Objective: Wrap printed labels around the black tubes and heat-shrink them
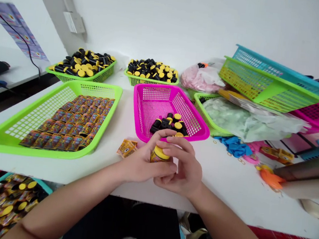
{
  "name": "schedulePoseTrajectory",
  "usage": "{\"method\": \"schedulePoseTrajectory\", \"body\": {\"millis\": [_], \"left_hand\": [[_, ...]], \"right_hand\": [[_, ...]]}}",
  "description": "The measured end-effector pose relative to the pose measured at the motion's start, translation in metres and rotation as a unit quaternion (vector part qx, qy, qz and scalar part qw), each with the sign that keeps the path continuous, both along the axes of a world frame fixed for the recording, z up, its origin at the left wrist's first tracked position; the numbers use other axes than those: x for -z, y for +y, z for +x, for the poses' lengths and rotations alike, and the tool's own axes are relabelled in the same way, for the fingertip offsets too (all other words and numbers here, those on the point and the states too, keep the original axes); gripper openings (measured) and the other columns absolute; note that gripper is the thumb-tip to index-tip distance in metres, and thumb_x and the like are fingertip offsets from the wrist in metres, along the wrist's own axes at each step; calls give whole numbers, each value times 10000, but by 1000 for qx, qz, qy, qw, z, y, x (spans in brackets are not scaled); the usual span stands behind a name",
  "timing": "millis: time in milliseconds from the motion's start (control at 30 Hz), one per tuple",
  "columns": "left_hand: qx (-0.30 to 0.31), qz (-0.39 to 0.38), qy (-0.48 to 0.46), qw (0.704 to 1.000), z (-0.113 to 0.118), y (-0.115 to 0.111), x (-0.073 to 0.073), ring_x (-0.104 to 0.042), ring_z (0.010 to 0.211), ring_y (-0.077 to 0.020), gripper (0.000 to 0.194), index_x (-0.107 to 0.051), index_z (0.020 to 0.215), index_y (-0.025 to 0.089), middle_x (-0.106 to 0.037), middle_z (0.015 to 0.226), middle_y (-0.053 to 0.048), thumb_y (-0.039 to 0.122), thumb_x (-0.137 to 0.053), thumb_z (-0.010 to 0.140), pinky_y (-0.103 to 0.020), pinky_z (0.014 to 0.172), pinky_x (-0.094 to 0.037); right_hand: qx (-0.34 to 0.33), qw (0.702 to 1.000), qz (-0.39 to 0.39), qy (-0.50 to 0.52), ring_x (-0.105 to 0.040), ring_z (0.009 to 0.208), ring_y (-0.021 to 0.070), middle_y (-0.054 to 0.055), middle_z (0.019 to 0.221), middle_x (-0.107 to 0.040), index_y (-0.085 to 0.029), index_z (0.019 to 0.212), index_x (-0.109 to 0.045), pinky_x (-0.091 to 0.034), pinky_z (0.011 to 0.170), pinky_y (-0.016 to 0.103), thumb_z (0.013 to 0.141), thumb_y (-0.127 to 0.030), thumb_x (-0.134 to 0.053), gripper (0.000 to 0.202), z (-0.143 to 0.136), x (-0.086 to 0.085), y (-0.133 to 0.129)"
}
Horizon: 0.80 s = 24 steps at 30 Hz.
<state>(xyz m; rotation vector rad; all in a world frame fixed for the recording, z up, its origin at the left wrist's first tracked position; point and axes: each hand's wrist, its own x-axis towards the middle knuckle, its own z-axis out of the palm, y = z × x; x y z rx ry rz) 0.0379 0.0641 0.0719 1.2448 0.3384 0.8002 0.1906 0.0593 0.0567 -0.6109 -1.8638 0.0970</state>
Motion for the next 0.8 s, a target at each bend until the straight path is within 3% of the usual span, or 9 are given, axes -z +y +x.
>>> {"method": "schedulePoseTrajectory", "body": {"millis": [67,133,233,333,500,667,800], "left_hand": [[-2,27,19,999,-1,-1,0,-547,581,-88,632,-251,1379,233,-548,710,55,210,-605,856,-224,571,-455],[-67,52,77,993,-1,-3,-1,-550,609,-89,597,-294,1350,220,-555,773,36,188,-599,837,-230,586,-454],[-213,122,187,951,0,-9,-5,-553,644,-92,647,-309,1333,206,-558,846,18,139,-618,768,-242,625,-459],[-284,195,228,911,1,-14,-7,-575,687,-116,740,-261,1367,203,-547,823,26,107,-623,728,-259,667,-473],[-278,217,204,913,-1,-17,-5,-526,564,-100,809,-171,1406,234,-487,677,80,46,-576,732,-212,539,-427],[-171,216,173,946,-12,-14,-5,-495,536,-90,779,-232,1382,241,-511,702,67,78,-623,728,-192,486,-390],[-119,246,158,949,-23,-9,-9,-622,720,-141,757,-295,1397,248,-613,880,-6,126,-674,753,-240,625,-500]], "right_hand": [[-2,1000,24,-8,-600,1062,236,14,1066,-703,-305,1215,-525,-512,932,402,659,-168,-688,596,1,-1,0],[28,996,68,-49,-606,1043,235,29,1064,-716,-268,1217,-536,-481,930,408,709,-198,-705,540,3,-1,1],[78,980,142,-117,-608,1004,228,54,1045,-736,-216,1207,-560,-428,940,420,844,-317,-683,397,6,1,1],[93,973,169,-129,-577,1034,232,62,1055,-732,-209,1160,-570,-422,954,436,910,-375,-618,304,6,7,2],[165,952,230,-114,-512,984,232,22,987,-712,-257,1074,-641,-434,951,432,916,-382,-601,205,7,13,0],[134,958,214,-134,-570,883,218,2,921,-725,-275,1060,-649,-401,945,410,955,-379,-539,184,10,7,-6],[104,968,191,-126,-591,873,223,16,921,-735,-263,1100,-631,-385,953,412,963,-379,-524,209,6,4,-10]]}}
